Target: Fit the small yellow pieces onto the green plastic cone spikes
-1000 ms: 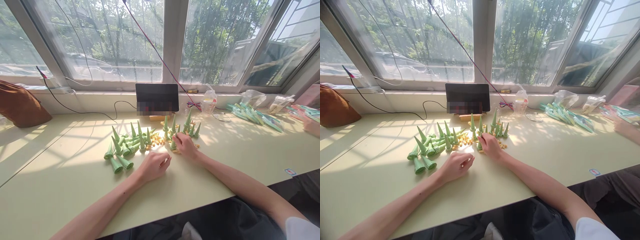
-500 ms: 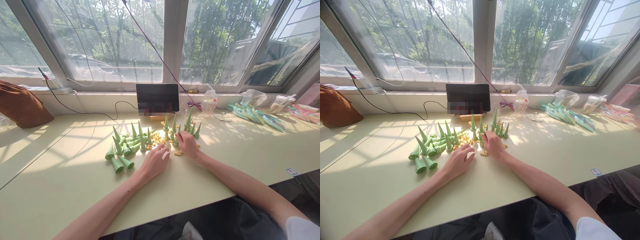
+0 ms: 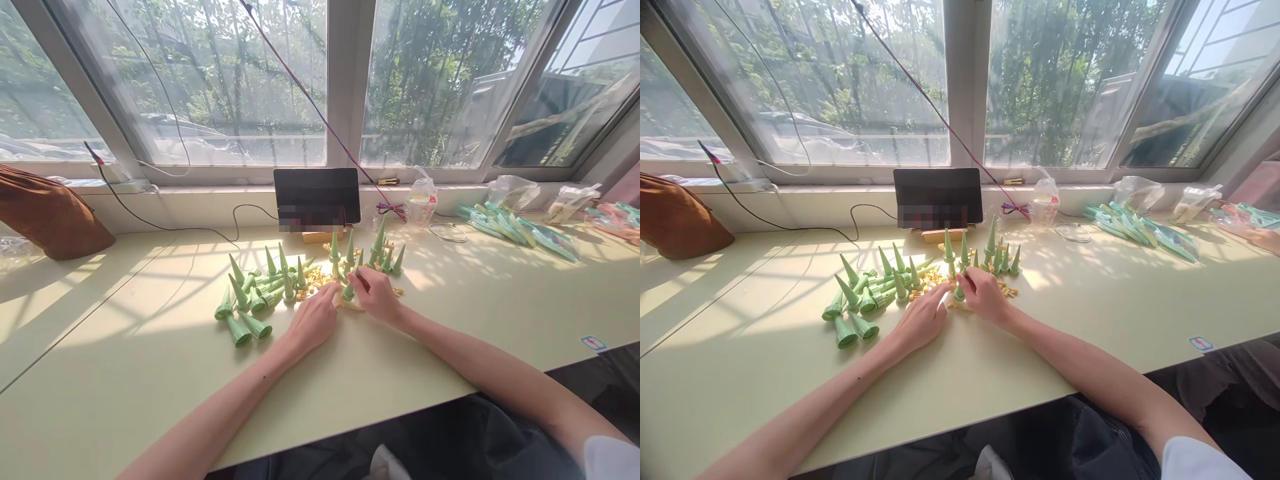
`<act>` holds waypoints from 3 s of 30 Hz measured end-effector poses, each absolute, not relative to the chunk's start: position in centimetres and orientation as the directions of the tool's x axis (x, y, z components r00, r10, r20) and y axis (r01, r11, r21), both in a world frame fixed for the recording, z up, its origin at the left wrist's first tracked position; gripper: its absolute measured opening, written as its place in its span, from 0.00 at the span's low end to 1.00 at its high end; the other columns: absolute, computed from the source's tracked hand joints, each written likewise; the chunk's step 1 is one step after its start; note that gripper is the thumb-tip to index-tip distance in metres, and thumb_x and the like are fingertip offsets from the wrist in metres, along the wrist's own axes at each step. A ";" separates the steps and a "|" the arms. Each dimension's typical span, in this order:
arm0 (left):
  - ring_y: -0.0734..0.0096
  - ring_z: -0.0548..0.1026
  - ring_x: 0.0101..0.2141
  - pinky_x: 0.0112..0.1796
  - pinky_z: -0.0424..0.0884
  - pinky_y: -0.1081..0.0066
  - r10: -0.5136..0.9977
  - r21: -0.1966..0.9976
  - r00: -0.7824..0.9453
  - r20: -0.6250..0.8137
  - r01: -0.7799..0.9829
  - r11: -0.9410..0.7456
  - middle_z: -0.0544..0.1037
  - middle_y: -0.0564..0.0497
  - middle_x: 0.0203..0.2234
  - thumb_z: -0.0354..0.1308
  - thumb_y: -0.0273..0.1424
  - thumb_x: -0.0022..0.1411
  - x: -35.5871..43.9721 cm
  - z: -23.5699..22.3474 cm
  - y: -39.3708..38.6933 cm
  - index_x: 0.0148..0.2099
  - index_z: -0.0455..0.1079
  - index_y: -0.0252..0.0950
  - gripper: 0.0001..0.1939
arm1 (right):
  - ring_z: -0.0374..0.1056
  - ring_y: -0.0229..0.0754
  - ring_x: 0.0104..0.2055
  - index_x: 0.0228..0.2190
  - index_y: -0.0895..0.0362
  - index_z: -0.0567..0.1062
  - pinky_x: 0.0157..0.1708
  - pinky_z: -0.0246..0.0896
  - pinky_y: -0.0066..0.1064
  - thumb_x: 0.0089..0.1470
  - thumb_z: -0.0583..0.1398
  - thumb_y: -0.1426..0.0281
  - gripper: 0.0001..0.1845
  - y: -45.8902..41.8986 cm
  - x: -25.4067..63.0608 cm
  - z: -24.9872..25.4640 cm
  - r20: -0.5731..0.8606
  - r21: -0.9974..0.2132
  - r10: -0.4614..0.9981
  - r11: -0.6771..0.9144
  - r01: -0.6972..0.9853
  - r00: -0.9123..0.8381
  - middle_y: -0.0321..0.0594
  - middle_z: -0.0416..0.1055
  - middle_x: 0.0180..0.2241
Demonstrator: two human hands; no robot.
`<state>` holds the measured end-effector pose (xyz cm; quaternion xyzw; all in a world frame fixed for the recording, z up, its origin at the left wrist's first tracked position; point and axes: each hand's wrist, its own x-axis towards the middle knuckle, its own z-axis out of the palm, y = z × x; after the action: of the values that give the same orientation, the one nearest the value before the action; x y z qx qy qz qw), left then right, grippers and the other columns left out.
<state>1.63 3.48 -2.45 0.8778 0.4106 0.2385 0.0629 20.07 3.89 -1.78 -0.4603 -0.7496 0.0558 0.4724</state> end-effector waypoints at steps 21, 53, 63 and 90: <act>0.64 0.76 0.36 0.33 0.67 0.69 0.770 0.296 0.568 0.290 0.712 -0.636 0.70 0.47 0.49 0.44 0.23 0.63 1.8 -2.3 3.2 0.51 0.65 0.41 0.17 | 0.47 0.34 0.21 0.22 0.55 0.54 0.23 0.45 0.27 0.65 0.50 0.62 0.21 4.8 20.7 -2.5 0.590 -0.521 0.799 0.488 0.700 -0.118 0.29 0.51 0.19; 0.67 0.74 0.32 0.32 0.67 0.68 0.821 0.400 0.486 0.300 0.717 -0.571 0.71 0.47 0.40 0.46 0.27 0.65 1.5 -1.7 1.8 0.41 0.69 0.38 0.10 | 0.71 0.51 0.43 0.40 0.62 0.74 0.37 0.64 0.34 0.66 0.49 0.60 0.21 -0.3 22.8 3.1 0.009 0.166 0.998 0.060 0.984 -0.063 0.53 0.74 0.39; 0.66 0.73 0.33 0.34 0.68 0.67 0.816 0.423 0.491 0.306 0.697 -0.578 0.71 0.47 0.39 0.47 0.27 0.65 1.7 -1.7 1.9 0.42 0.70 0.37 0.10 | 0.63 0.56 0.55 0.57 0.63 0.64 0.53 0.61 0.45 0.65 0.49 0.57 0.28 -0.5 25.1 -1.3 0.066 -0.055 0.982 0.180 0.982 -0.177 0.58 0.62 0.57; 0.64 0.75 0.35 0.37 0.70 0.65 0.811 0.441 0.510 0.285 0.682 -0.584 0.72 0.46 0.39 0.47 0.27 0.65 1.6 -1.7 1.8 0.42 0.72 0.36 0.12 | 0.38 0.49 0.70 0.66 0.62 0.48 0.67 0.43 0.46 0.66 0.44 0.53 0.36 -2.5 23.9 -3.0 0.136 -0.286 0.908 0.418 0.862 -0.395 0.49 0.42 0.68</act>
<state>1.60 1.84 -1.67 0.8581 0.4350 0.2358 0.1376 23.92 -2.51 -3.03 -0.5327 -0.8309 0.0849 0.1362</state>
